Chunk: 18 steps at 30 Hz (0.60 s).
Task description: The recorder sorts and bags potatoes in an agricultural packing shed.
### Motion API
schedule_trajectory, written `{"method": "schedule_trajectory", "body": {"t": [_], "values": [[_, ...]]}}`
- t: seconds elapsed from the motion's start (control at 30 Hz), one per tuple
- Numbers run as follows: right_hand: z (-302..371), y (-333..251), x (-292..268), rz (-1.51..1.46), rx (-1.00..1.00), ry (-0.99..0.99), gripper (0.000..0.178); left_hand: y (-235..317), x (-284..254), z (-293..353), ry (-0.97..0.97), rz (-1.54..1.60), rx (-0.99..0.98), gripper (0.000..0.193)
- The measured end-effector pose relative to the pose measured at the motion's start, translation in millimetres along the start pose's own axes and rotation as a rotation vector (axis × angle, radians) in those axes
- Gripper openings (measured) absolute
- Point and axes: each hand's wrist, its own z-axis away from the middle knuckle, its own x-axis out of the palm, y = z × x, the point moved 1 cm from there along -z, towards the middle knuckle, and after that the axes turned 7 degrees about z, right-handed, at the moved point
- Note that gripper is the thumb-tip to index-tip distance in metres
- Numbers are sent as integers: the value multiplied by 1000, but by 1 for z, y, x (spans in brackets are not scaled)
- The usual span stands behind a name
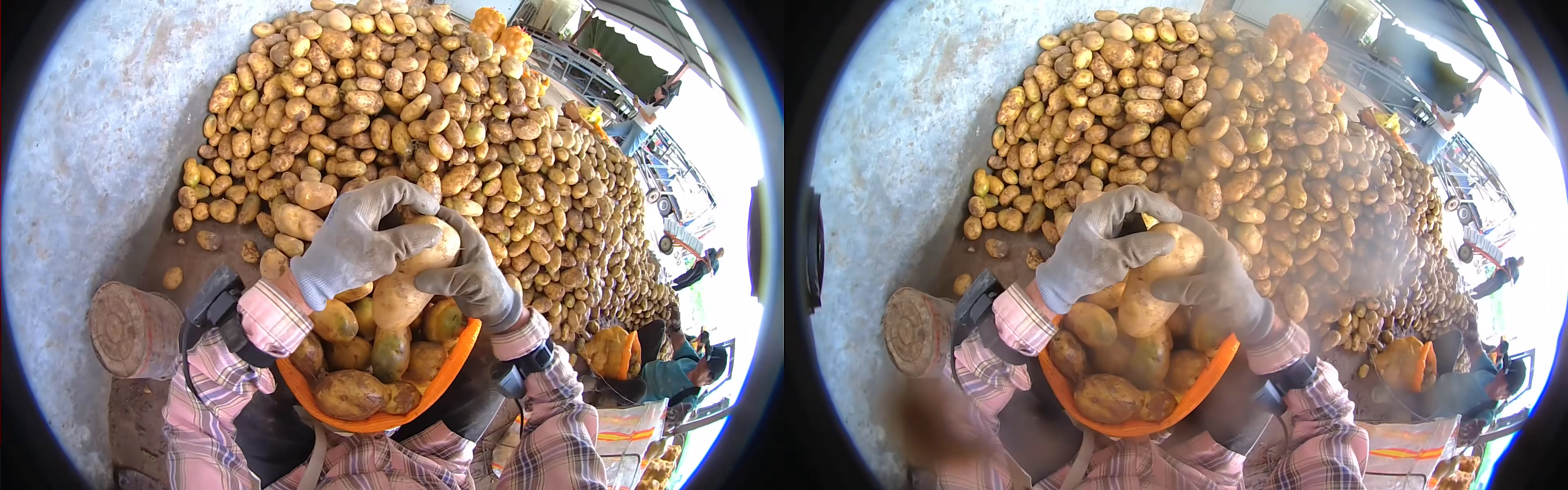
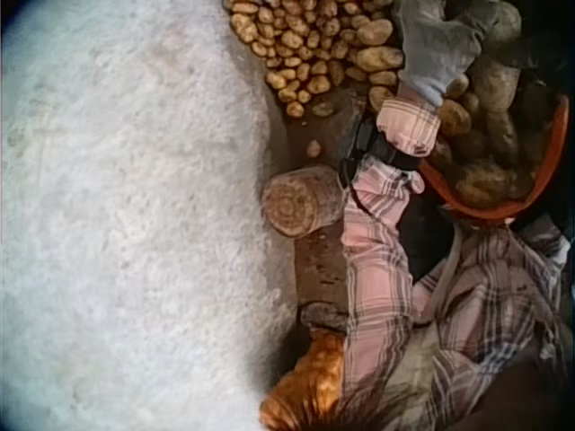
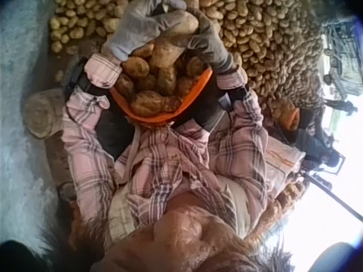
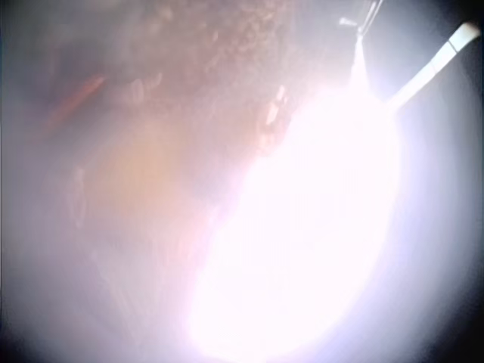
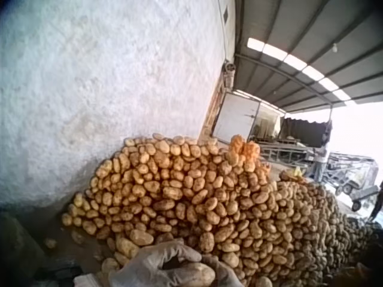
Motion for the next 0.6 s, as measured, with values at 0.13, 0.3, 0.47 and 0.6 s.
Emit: {"method": "schedule_trajectory", "body": {"t": [0.13, 0.3, 0.47, 0.6], "values": [[6, 29, -6, -261, -370, 38, 70, -3, -4, -3, 165, 52, -56, 37], [8, 3, -48, 68, -859, -100, 92, -17, 16, 9, -400, 222, -595, 74], [30, -33, -31, 223, -243, 93, 100, -8, 26, 26, -118, -14, -167, 75], [35, -27, -23, 11, -149, 207, 77, -18, 29, 15, 175, -671, 16, 80]]}}
